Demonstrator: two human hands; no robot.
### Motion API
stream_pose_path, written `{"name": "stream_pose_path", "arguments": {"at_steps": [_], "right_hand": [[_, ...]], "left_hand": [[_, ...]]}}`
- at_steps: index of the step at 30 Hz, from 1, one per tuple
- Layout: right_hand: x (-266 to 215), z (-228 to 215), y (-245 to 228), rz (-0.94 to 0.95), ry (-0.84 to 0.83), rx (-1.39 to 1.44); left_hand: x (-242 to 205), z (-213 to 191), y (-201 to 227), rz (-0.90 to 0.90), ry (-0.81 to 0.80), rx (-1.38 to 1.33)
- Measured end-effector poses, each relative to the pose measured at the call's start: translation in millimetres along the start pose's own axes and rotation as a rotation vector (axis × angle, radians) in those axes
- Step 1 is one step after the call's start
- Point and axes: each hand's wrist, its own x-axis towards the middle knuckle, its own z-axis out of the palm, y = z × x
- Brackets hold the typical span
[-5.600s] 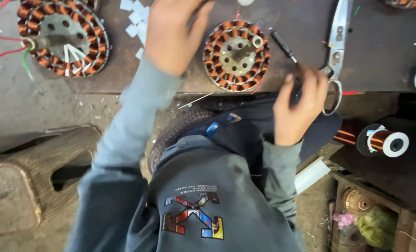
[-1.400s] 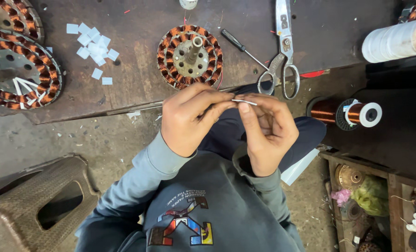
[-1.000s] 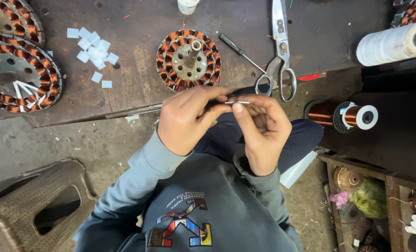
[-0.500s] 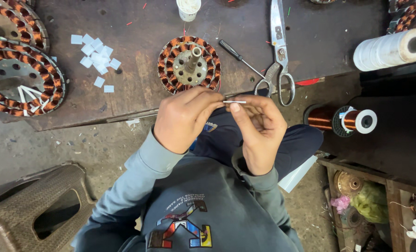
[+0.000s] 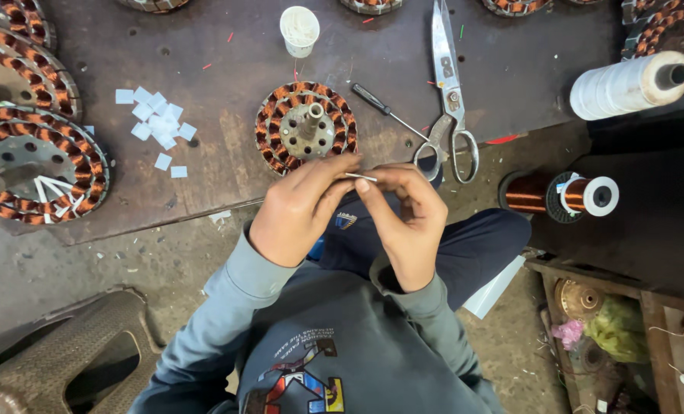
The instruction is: The person assembles a motor stator by inserting white insulating spacers into slots, tucking copper wires, and using shears and a screwdriver to adjust and secure the components. Multiple stators are present on the workbench.
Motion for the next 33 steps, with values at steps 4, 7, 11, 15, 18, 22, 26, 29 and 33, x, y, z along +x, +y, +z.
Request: {"name": "stream_pose_path", "arguments": {"at_steps": [4,7,11,15,18,22,26,29,33], "right_hand": [[2.4,3.5,1.9,-0.018,-0.002,-0.114],[1.9,2.8,2.2,0.004,-0.002,-0.065],[2.3,3.4,2.4,0.012,0.007,-0.037],[4.7,8.1,1.7,0.016,-0.005,-0.051],[5.0,10.6,-3.5,0.023,-0.034,-0.104],[-3.9,13.3,-15.7,-0.092,0.01,-0.29],[-13.5,17.4,-23.7,-0.201,0.009,-0.434],[-16.2,15.7,-27.2,-0.247,-0.056,-0.51],[-20.2,11.8,-27.0,-0.247,-0.148,-0.504]], "left_hand": [[1.3,-2.1,0.0,-0.009,0.002,0.003],[1.2,-3.6,-0.2,-0.04,-0.01,-0.005],[2.1,-5.7,-3.5,-0.018,0.008,0.01],[1.1,-5.5,-6.2,-0.008,0.006,0.027],[-0.9,-7.8,-6.9,-0.026,0.011,-0.022],[-5.6,-12.0,-3.9,-0.051,0.016,-0.059],[-13.9,-16.3,0.6,-0.125,0.043,-0.072],[-16.8,-23.5,2.2,-0.169,0.095,0.101],[-27.5,-31.6,7.0,-0.167,0.025,0.108]]}}
